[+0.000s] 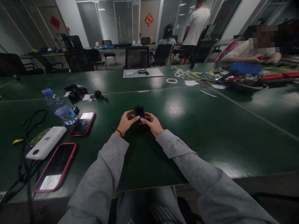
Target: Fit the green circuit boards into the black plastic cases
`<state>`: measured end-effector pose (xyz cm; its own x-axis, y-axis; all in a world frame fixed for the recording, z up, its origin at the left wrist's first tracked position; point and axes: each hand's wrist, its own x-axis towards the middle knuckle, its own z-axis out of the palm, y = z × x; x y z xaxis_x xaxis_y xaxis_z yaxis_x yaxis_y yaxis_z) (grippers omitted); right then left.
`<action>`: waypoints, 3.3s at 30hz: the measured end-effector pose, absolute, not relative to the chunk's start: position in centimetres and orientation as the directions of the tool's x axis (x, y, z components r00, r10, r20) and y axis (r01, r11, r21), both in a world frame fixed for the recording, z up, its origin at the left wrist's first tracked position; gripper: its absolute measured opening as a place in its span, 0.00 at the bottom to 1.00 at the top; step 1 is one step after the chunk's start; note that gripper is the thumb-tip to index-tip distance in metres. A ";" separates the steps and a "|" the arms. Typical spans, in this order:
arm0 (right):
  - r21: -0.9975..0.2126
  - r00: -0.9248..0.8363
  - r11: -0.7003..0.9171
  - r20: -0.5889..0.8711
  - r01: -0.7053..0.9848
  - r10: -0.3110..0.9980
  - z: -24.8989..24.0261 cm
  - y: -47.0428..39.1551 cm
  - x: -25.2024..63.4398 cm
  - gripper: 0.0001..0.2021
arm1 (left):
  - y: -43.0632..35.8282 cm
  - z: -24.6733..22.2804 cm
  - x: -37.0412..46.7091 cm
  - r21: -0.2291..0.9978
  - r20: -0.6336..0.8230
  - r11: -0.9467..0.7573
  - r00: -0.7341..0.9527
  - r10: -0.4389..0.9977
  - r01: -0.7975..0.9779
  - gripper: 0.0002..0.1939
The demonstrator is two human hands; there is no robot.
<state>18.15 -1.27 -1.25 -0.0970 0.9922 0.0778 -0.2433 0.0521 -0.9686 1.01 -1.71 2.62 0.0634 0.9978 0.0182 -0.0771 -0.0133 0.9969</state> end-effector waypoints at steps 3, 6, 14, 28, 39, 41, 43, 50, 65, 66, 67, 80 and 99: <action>-0.970 -0.090 0.048 0.071 -0.236 0.993 -1.3 -1.2 18.2 0.33 | -1.7 2.5 1.0 0.997 0.014 -0.009 0.066 0.998 -0.077 0.35; -0.969 -0.093 0.054 0.079 -0.242 0.993 -1.3 -1.2 18.1 0.34 | -1.8 2.4 1.0 0.997 0.011 -0.004 0.089 0.996 -0.080 0.38; -0.976 -0.078 0.072 0.089 -0.203 0.993 -0.8 -1.5 17.9 0.33 | -1.7 2.5 1.1 0.997 0.008 -0.003 0.064 0.998 -0.072 0.35; -0.965 -0.092 0.043 0.068 -0.257 0.993 -1.0 -1.4 18.0 0.33 | -1.8 2.7 0.8 0.997 -0.006 0.014 0.098 0.995 -0.082 0.36; -0.956 -0.129 -0.033 0.005 -0.291 0.992 -1.1 -1.2 18.4 0.35 | -1.6 2.7 -0.2 0.981 -0.053 0.085 0.181 0.982 -0.173 0.37; -0.952 -0.129 -0.047 -0.008 -0.304 0.992 -0.9 -1.3 18.4 0.35 | -1.6 2.7 -0.3 0.976 -0.062 0.101 0.198 0.978 -0.194 0.36; -0.947 -0.132 -0.048 -0.006 -0.318 0.991 -0.6 -1.5 18.2 0.35 | -1.5 2.7 -0.4 0.971 -0.055 0.100 0.207 0.977 -0.216 0.36; -0.937 -0.157 -0.051 0.004 -0.347 0.988 -0.2 -1.7 18.0 0.35 | -1.6 2.7 -0.2 0.981 -0.027 0.060 0.174 0.984 -0.186 0.36; -0.949 -0.146 -0.029 0.018 -0.313 0.989 -1.1 -1.3 18.4 0.33 | -1.3 2.4 0.1 0.991 -0.017 0.036 0.144 0.989 -0.126 0.38; -0.953 -0.147 -0.024 0.022 -0.302 0.989 -1.1 -1.3 18.4 0.33 | -1.3 2.3 0.1 0.992 -0.009 0.027 0.145 0.989 -0.122 0.38; -0.956 -0.148 -0.014 0.031 -0.294 0.988 -1.1 -1.3 18.4 0.33 | -1.3 2.3 0.1 0.993 0.001 0.016 0.142 0.990 -0.114 0.39; -0.967 -0.130 0.032 0.066 -0.253 0.989 -0.9 -1.3 18.0 0.33 | -1.5 2.3 0.6 0.998 0.055 -0.051 0.100 0.993 -0.041 0.34; -0.969 -0.159 0.047 0.088 -0.244 0.983 -0.9 -1.5 18.0 0.31 | -1.7 2.2 0.8 0.998 0.012 -0.006 0.087 0.996 -0.068 0.39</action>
<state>18.05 -1.46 -0.93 -0.1591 0.9833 0.0881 -0.2441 0.0473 -0.9686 0.78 -1.71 2.18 0.0874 0.9961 0.0118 -0.0679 -0.0059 0.9977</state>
